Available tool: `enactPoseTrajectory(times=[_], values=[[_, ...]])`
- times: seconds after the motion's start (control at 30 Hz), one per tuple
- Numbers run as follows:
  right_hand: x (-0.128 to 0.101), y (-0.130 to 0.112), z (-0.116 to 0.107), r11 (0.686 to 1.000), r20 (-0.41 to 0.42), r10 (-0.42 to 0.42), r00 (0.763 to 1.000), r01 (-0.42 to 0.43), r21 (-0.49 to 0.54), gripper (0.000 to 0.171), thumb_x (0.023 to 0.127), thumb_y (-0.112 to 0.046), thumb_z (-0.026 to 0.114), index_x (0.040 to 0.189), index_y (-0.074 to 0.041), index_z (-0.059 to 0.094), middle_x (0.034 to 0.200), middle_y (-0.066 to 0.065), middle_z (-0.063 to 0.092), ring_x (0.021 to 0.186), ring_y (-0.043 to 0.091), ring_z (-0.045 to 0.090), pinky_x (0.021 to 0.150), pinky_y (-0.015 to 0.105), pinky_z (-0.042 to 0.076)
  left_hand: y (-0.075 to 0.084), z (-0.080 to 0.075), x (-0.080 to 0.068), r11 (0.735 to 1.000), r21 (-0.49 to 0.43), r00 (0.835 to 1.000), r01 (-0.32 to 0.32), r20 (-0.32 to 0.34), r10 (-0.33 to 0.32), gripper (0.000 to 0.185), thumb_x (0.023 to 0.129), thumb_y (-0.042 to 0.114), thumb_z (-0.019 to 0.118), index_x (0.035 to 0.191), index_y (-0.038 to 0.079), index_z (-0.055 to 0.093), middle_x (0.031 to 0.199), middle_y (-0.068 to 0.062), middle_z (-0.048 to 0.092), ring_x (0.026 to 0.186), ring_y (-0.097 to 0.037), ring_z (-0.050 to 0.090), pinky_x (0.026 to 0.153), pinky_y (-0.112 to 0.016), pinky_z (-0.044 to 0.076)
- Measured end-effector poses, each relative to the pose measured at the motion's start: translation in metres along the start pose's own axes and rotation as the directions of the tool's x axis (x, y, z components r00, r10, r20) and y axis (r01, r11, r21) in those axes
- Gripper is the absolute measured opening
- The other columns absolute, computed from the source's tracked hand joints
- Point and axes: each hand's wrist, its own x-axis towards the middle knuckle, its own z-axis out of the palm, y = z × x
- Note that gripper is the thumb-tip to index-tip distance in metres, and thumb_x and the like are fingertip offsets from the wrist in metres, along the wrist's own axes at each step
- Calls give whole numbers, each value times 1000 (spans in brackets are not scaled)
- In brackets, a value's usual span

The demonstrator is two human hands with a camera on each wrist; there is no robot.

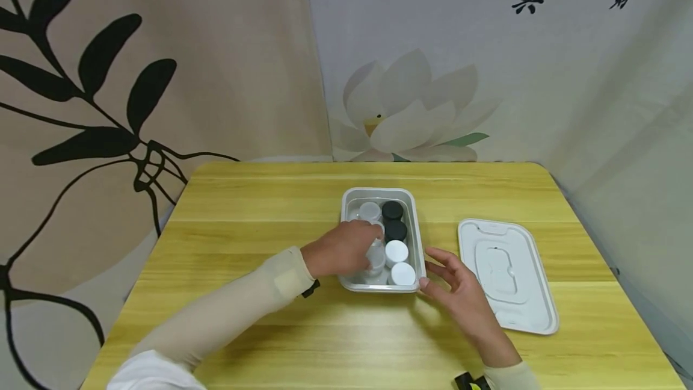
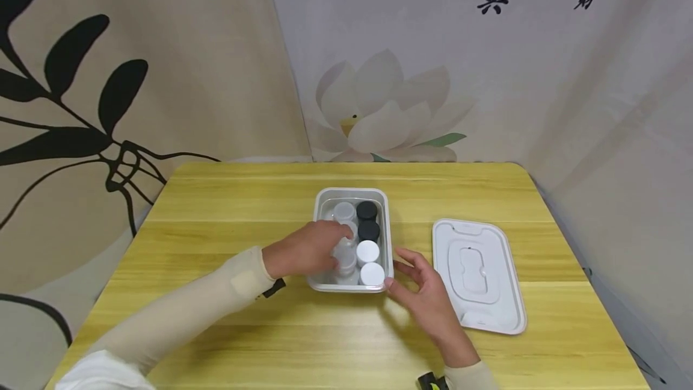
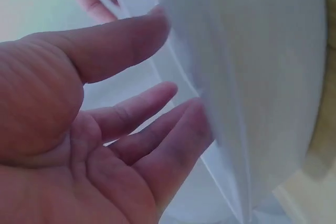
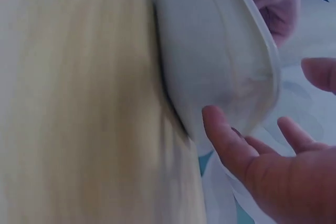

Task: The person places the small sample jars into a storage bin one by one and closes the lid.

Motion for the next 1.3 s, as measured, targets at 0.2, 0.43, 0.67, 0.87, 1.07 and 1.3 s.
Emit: enactPoseTrajectory(times=[0.2,0.43,0.67,0.87,1.07,1.3], values=[[-6,-6,-22,997,-14,-80,997,80,-7,49,103,-7,67,148,2,49,145,12,62,131,13,64,95,30,62,6,-9,-1,997,-82,999,17,-29,-20,52,94,24,82,141,12,64,140,-7,69,128,-23,63,109,-39,53],[-14,-14,-39,994,-26,-91,995,93,63,46,107,-7,61,150,2,47,132,-3,68,124,12,68,97,32,62,20,-17,-9,973,-227,991,-37,-135,6,59,95,29,82,147,12,60,143,-6,66,128,-22,63,109,-41,53],[-20,-22,-54,994,-57,-98,994,100,40,49,108,-9,60,153,1,44,133,-1,69,122,10,68,94,28,62,49,-17,-19,883,-438,967,-168,-247,62,62,97,18,79,152,5,53,147,-10,62,126,-24,67,106,-34,56],[-26,-23,-66,990,-84,-118,990,124,68,45,108,-5,58,151,0,44,131,-3,69,120,8,70,93,28,62,71,7,-19,700,-671,953,-243,-298,46,61,98,10,76,153,6,51,149,-10,61,129,-26,67,106,-27,55],[-36,-19,-77,992,-137,-72,988,86,95,44,108,-7,59,149,0,46,128,-2,71,118,9,71,92,30,63,95,38,-16,489,-841,959,-233,-282,-29,57,98,4,73,151,3,52,148,-11,61,136,-29,62,109,-24,52],[-53,-11,-102,990,-264,20,964,17,139,39,106,-10,65,142,-2,53,119,-8,76,111,9,75,91,28,62,127,72,-11,216,-962,981,-165,-184,-70,59,94,-1,73,150,-1,52,145,-15,61,138,-34,59,112,-25,50]])
